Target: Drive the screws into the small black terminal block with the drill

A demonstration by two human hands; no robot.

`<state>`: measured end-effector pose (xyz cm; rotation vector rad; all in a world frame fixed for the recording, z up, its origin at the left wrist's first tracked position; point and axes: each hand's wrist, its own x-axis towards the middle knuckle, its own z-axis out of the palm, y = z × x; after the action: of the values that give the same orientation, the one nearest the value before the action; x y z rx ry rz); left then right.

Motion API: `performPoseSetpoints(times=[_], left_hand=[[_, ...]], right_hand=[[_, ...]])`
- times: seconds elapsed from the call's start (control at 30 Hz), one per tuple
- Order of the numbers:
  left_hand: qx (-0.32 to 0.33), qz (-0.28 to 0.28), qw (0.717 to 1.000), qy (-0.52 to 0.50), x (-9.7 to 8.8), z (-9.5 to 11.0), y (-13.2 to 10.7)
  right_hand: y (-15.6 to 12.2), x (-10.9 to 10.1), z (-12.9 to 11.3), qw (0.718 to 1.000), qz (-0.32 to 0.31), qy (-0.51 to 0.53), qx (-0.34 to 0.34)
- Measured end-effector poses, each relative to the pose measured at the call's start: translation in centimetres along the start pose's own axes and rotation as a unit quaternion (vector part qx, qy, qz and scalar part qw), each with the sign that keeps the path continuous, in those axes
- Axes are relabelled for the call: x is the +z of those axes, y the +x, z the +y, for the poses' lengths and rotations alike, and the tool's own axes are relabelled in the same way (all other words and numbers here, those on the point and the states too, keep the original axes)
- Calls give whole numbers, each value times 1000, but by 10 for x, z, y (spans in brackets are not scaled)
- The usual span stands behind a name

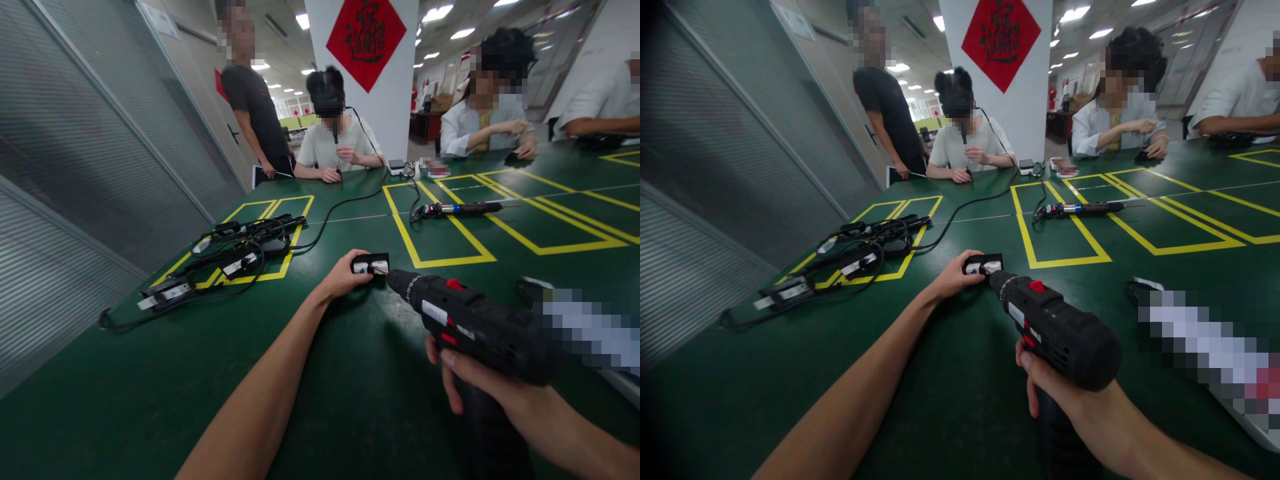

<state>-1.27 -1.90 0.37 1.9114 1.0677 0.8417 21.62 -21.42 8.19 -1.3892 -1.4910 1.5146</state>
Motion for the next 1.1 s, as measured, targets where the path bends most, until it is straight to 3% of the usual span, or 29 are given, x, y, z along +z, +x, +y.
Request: performPoseSetpoints(times=[1.1], left_hand=[[-4, -1, 1000, 3, 0, 5, 0]], right_hand=[[2, -1, 6, 1000, -16, -2, 0]])
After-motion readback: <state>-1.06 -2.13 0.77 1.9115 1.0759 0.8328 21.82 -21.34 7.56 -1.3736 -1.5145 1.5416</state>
